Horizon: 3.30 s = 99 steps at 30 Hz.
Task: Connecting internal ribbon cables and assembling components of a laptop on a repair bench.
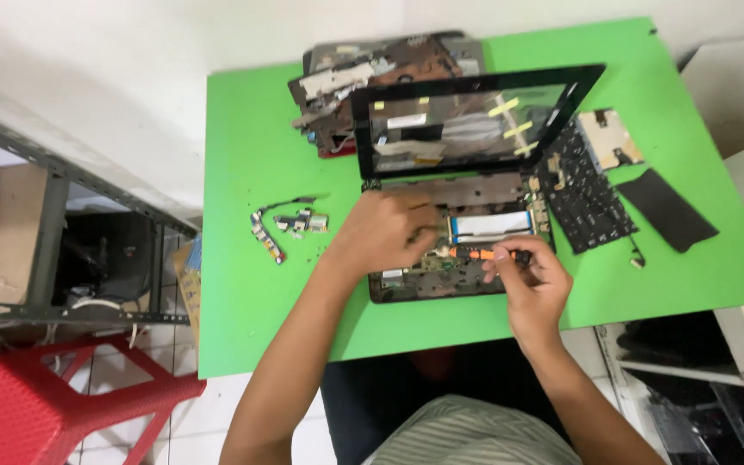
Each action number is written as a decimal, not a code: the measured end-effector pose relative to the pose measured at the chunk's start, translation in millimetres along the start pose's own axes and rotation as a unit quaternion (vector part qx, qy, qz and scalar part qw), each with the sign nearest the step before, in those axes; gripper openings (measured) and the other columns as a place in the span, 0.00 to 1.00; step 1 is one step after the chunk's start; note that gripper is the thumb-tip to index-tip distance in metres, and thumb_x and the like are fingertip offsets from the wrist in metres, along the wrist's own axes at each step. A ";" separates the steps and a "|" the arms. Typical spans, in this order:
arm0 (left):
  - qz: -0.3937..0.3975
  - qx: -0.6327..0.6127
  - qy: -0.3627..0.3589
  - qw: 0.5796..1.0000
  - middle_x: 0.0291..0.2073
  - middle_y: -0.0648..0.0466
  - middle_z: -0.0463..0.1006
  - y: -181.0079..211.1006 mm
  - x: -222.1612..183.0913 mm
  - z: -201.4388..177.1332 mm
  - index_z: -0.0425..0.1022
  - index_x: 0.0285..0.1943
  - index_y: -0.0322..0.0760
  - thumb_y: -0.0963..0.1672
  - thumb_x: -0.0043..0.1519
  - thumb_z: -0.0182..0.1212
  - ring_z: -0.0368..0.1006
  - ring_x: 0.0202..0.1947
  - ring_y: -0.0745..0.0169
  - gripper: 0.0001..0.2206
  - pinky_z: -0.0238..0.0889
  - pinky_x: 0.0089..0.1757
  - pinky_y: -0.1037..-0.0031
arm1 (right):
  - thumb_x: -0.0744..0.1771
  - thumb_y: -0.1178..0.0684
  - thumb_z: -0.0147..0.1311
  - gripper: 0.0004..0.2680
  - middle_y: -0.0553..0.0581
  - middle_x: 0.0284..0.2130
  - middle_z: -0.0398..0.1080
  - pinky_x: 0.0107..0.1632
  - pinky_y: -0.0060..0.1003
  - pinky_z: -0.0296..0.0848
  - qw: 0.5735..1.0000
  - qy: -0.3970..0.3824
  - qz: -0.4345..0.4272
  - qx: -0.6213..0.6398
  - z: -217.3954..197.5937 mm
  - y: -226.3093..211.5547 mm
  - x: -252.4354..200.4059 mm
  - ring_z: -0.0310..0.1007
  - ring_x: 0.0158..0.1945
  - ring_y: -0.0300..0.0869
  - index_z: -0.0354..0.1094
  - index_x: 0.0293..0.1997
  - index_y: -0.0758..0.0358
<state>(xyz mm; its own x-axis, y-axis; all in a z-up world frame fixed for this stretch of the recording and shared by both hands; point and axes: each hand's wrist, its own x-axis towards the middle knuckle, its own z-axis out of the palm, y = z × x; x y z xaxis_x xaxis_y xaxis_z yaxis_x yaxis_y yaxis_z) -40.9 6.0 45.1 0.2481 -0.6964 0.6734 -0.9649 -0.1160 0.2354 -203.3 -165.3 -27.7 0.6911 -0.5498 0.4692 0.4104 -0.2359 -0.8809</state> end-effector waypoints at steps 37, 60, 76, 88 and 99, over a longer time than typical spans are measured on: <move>-0.395 -0.039 -0.162 0.904 0.35 0.47 0.82 -77.4 -65.6 -62.0 0.82 0.56 0.37 0.38 0.57 0.68 0.78 0.37 0.54 0.17 0.74 0.42 0.66 | 0.75 0.43 0.37 0.10 0.70 0.35 0.76 0.23 0.28 0.74 0.969 0.225 0.004 0.098 -56.7 3.6 35.5 0.75 0.23 0.43 0.53 0.48 0.57; -0.234 -0.046 -0.052 0.970 0.23 0.55 0.79 -51.4 -39.0 -34.0 0.82 0.36 0.40 0.44 0.65 0.68 0.69 0.20 0.61 0.06 0.64 0.27 0.71 | 0.75 0.43 0.36 0.10 0.67 0.28 0.72 0.21 0.26 0.66 0.982 0.189 0.015 0.014 -58.0 4.3 40.3 0.68 0.18 0.40 0.55 0.48 0.59; -0.211 -0.066 -0.076 0.972 0.22 0.56 0.79 -41.1 -31.6 -27.8 0.79 0.32 0.40 0.43 0.63 0.68 0.71 0.18 0.60 0.06 0.65 0.25 0.70 | 0.75 0.45 0.36 0.11 0.68 0.25 0.72 0.20 0.26 0.64 0.984 0.162 -0.041 -0.054 -57.8 7.2 33.0 0.65 0.16 0.39 0.55 0.47 0.62; -0.210 -0.040 -0.044 0.976 0.22 0.57 0.79 -56.5 -39.7 -27.8 0.81 0.36 0.41 0.44 0.67 0.67 0.72 0.19 0.63 0.06 0.64 0.25 0.75 | 0.76 0.47 0.37 0.10 0.68 0.25 0.72 0.21 0.27 0.64 0.986 0.132 -0.062 -0.075 -55.6 7.0 31.7 0.63 0.15 0.39 0.56 0.46 0.64; -0.090 -0.240 -0.087 0.963 0.30 0.43 0.83 -2.1 -9.9 -22.6 0.80 0.35 0.34 0.39 0.54 0.67 0.75 0.22 0.41 0.03 0.68 0.29 0.57 | 0.75 0.42 0.34 0.11 0.67 0.25 0.71 0.19 0.23 0.60 0.978 0.204 -0.038 -0.018 -61.0 12.8 33.8 0.63 0.16 0.38 0.55 0.49 0.59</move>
<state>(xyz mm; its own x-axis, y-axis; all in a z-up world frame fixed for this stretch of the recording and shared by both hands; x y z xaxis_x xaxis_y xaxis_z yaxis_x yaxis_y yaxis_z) -39.4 29.1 53.7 0.3486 -0.8086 0.4739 -0.7470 0.0657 0.6616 -210.9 -235.8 -27.0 0.3614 -0.8017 0.4760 0.4244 -0.3131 -0.8496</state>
